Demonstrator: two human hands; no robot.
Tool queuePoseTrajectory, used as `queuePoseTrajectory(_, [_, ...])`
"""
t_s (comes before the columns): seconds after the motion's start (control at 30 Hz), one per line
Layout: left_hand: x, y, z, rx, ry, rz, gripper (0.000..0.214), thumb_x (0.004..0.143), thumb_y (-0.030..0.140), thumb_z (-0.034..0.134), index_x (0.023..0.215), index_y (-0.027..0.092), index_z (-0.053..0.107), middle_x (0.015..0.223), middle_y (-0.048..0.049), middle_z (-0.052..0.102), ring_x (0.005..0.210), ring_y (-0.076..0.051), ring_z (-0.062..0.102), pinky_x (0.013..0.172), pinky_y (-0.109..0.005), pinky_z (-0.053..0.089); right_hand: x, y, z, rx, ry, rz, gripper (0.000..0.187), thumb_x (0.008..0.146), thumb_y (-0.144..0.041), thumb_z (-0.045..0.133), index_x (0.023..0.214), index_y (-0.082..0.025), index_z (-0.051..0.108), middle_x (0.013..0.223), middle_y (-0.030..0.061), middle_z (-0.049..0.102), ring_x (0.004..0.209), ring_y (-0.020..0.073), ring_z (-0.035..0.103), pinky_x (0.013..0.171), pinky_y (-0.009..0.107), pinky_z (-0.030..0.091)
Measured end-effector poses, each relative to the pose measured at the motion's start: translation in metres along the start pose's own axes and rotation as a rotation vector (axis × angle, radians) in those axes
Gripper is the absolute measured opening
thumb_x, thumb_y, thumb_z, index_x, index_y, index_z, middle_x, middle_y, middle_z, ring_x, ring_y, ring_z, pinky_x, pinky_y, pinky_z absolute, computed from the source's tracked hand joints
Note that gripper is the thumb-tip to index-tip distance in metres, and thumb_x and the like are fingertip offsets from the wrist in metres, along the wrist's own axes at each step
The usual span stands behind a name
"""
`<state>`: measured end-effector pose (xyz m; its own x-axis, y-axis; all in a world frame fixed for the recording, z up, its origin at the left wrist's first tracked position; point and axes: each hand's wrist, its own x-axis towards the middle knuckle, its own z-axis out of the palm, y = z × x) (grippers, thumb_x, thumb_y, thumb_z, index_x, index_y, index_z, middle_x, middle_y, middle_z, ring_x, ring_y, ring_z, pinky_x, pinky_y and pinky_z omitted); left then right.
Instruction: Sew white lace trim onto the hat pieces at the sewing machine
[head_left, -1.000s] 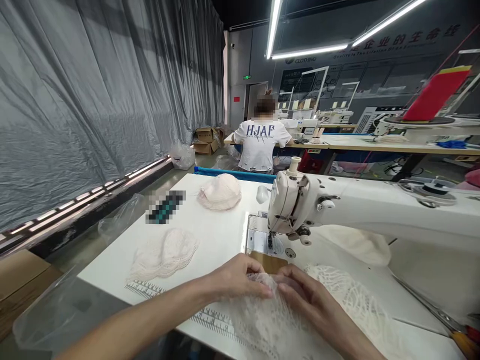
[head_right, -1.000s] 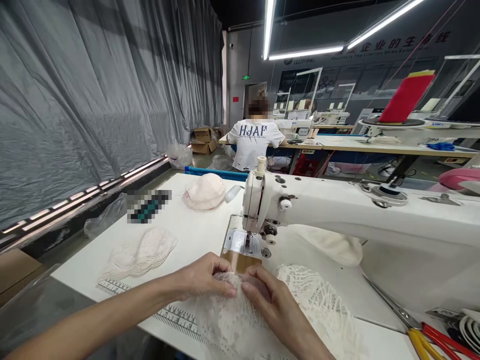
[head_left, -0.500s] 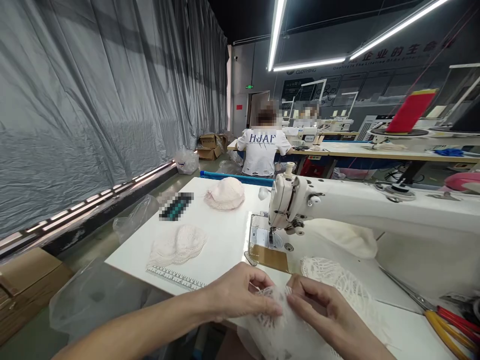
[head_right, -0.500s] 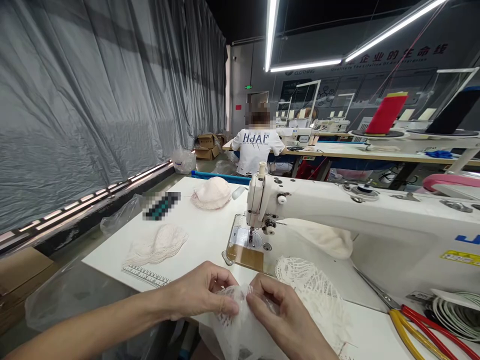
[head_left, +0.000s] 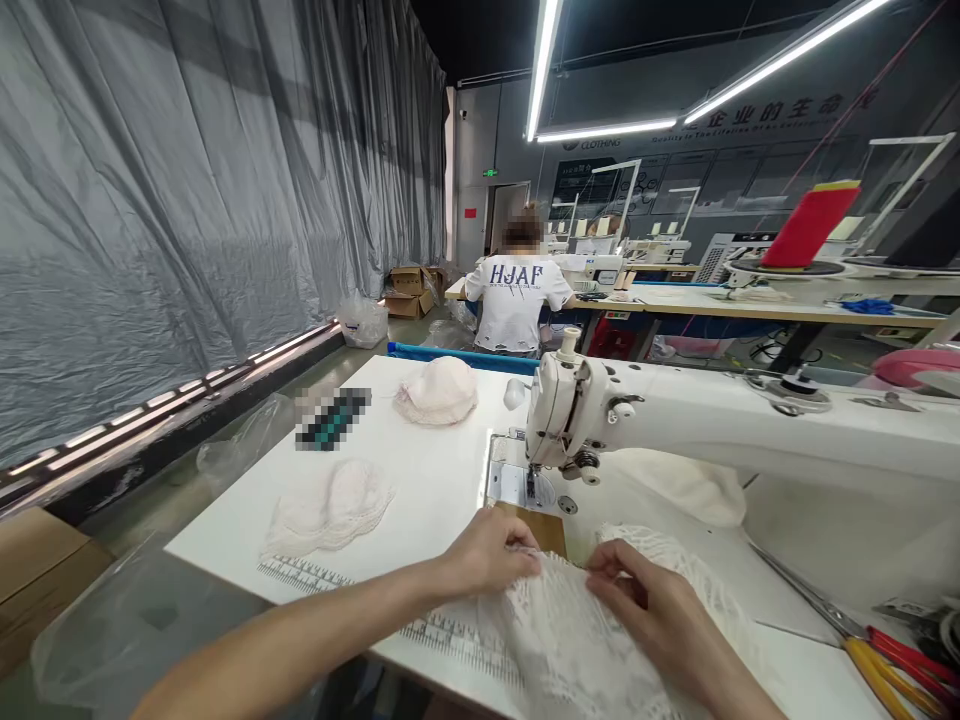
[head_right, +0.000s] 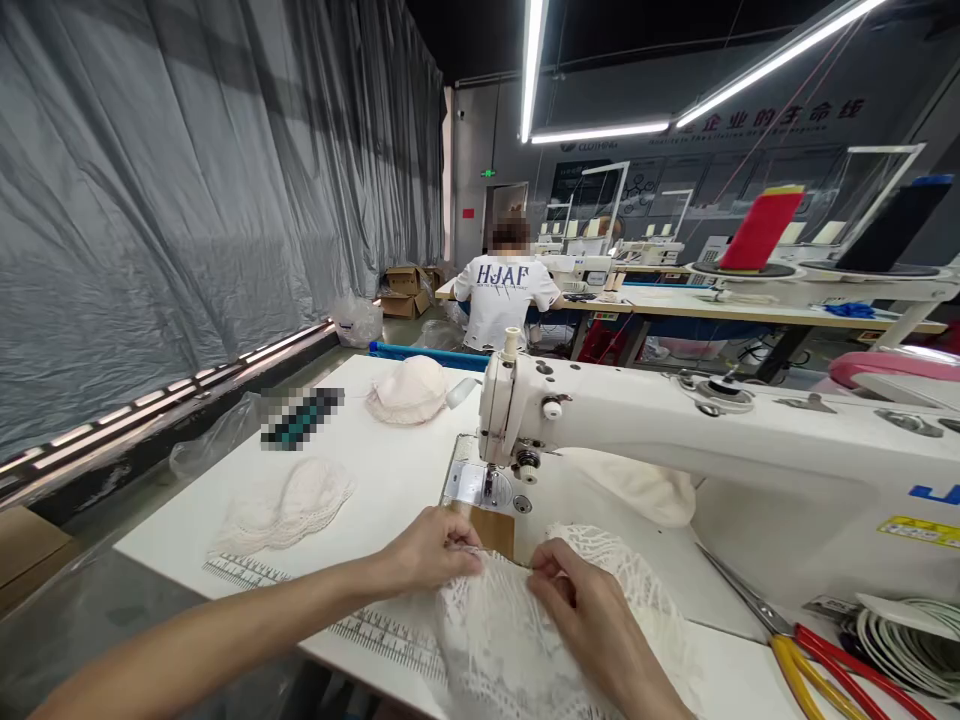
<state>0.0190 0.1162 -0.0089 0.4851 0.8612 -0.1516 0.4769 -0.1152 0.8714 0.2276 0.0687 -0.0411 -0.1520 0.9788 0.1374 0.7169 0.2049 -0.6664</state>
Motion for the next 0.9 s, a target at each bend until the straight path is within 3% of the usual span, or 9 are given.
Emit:
queuePoseTrajectory(0.13, [0.025,-0.005,0.002,0.034,-0.041,-0.007,0.009,0.069,0.019,0.066,0.073,0.012,0.070,0.071,-0.0005,0.064,0.069,-0.014,0.058,0.060,-0.021,0.041,0.011,0.035,-0.016,-0.104,0.067,-0.038,0.017,0.086,-0.038,0.047,0.079,-0.023,0.053,0.071,0.0007,0.061,0.059,0.0174,0.055,0.055,0.027,0.041])
queuePoseTrajectory(0.23, [0.033,-0.003,-0.003,0.067,-0.060,-0.017,0.011,0.070,0.022,0.065,0.074,0.013,0.070,0.068,0.0007,0.063,0.066,-0.013,0.057,0.056,-0.019,0.040,0.012,0.038,-0.023,-0.182,0.163,-0.106,0.019,0.089,-0.039,0.044,0.085,-0.024,0.054,0.078,0.0029,0.062,0.060,0.0176,0.059,0.052,0.026,0.043])
queuePoseTrajectory(0.33, [0.041,-0.003,-0.006,0.130,-0.055,-0.019,0.014,0.071,0.025,0.065,0.078,0.014,0.071,0.066,0.0011,0.063,0.063,-0.013,0.056,0.054,-0.020,0.039,0.014,0.020,-0.013,-0.227,0.223,-0.337,0.014,0.093,-0.031,0.041,0.096,-0.024,0.053,0.084,0.0027,0.062,0.063,0.0134,0.063,0.051,0.020,0.046])
queuePoseTrajectory(0.47, [0.051,-0.006,-0.006,0.253,-0.023,0.017,0.018,0.073,0.026,0.066,0.088,0.017,0.071,0.073,0.0010,0.066,0.073,-0.015,0.059,0.063,-0.022,0.043,0.019,-0.005,0.017,-0.226,0.160,-0.557,0.023,0.097,-0.023,0.032,0.095,-0.022,0.055,0.092,0.0051,0.062,0.074,0.0127,0.064,0.062,0.019,0.052])
queuePoseTrajectory(0.63, [0.059,-0.012,-0.010,0.457,0.042,0.094,0.017,0.078,0.021,0.062,0.093,0.021,0.068,0.092,-0.0013,0.065,0.090,-0.019,0.059,0.080,-0.029,0.045,0.028,0.007,0.034,-0.453,0.139,-0.650,0.022,0.095,-0.026,0.041,0.107,-0.017,0.057,0.105,0.0119,0.063,0.088,0.0207,0.062,0.072,0.031,0.055])
queuePoseTrajectory(0.77, [0.052,-0.016,-0.014,0.597,0.124,0.116,0.017,0.083,0.019,0.057,0.099,0.019,0.063,0.106,-0.0054,0.059,0.088,-0.021,0.058,0.075,-0.035,0.045,0.029,0.016,0.030,-0.495,0.112,-0.648,0.024,0.094,-0.028,0.043,0.109,-0.016,0.057,0.115,0.0142,0.060,0.096,0.0236,0.060,0.075,0.033,0.055])
queuePoseTrajectory(0.83, [0.044,-0.018,-0.012,0.701,0.181,0.237,0.015,0.087,0.016,0.051,0.098,0.017,0.061,0.108,-0.0075,0.057,0.090,-0.021,0.057,0.072,-0.034,0.044,0.029,0.015,0.030,-0.492,0.100,-0.629,0.025,0.095,-0.029,0.042,0.109,-0.016,0.057,0.117,0.0146,0.059,0.097,0.0244,0.060,0.075,0.035,0.055])
queuePoseTrajectory(0.9, [0.036,-0.021,-0.008,0.825,0.214,0.482,0.012,0.089,0.014,0.049,0.093,0.016,0.060,0.104,-0.0057,0.059,0.092,-0.019,0.055,0.073,-0.032,0.043,0.030,0.015,0.030,-0.497,0.095,-0.625,0.026,0.095,-0.028,0.041,0.112,-0.016,0.056,0.117,0.0149,0.059,0.095,0.0244,0.060,0.073,0.036,0.055])
